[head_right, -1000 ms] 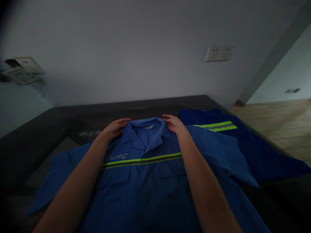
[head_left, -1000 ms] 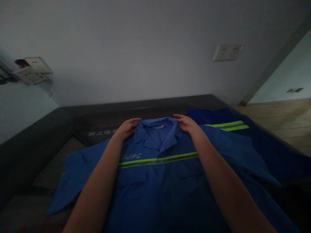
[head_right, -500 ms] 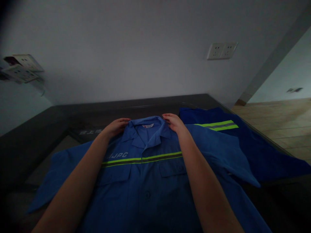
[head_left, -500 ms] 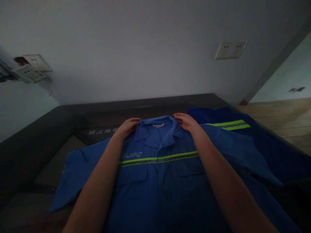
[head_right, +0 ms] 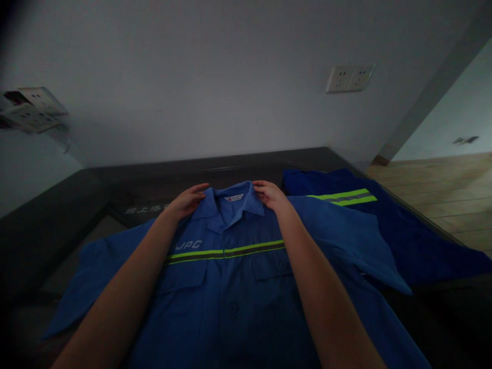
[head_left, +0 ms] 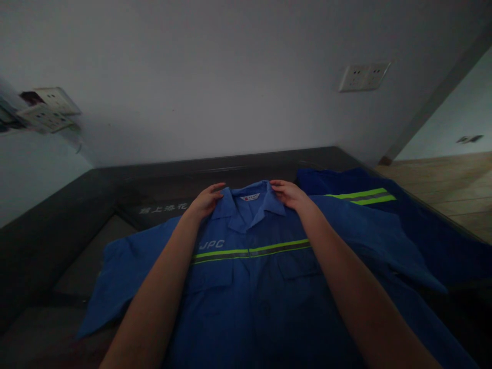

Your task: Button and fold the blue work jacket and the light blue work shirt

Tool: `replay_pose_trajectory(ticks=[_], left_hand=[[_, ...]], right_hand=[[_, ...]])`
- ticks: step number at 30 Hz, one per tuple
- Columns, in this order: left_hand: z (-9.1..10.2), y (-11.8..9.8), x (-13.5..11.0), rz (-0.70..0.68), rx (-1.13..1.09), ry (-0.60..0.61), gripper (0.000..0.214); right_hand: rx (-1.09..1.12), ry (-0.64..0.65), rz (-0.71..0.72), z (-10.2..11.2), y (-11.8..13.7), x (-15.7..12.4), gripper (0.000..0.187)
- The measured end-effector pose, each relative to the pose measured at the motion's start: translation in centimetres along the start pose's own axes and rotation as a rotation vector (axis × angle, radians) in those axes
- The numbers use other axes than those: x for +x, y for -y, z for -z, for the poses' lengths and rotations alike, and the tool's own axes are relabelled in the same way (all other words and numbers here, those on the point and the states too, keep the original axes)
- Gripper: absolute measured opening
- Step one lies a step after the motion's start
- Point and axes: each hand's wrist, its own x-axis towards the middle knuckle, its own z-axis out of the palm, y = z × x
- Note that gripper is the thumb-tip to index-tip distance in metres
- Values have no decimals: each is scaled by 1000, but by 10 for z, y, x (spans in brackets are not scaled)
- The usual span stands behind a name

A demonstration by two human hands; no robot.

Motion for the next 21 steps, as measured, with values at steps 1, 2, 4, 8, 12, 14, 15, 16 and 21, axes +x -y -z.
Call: replay_pose_trajectory(ticks=[1, 2, 4, 8, 12, 14, 15, 16, 21], left_hand=[[-1, 2, 1, -24, 88, -7, 60], [-1, 3, 2, -54, 205, -23, 59], [-2, 4, 6, -153, 508, -84, 51], [-8, 5, 10, -398, 907, -236, 30], [-18, 11, 7, -610, 1141, -234, 26], [-24, 15, 4, -612, 1251, -194, 28], [-27, 17, 3, -595, 1304, -189, 29], [-29, 17, 2, -575, 1352, -191, 29], [-33, 7, 8, -483, 1477, -230, 25]], right_hand=[[-13, -1, -3, 0, -1, 0, 22], [-29, -3, -4, -1, -2, 0, 23], [-72, -11, 4, -1, -4, -1, 25], [-191, -53, 52, -3, -4, 0, 24], [-336, -109, 154, -7, -7, 3, 16], [-407, -129, 219, -8, -9, 5, 15], [-441, -138, 252, -8, -10, 6, 15], [-474, -147, 283, -8, -11, 8, 15], [-631, -191, 413, -7, -15, 15, 21]])
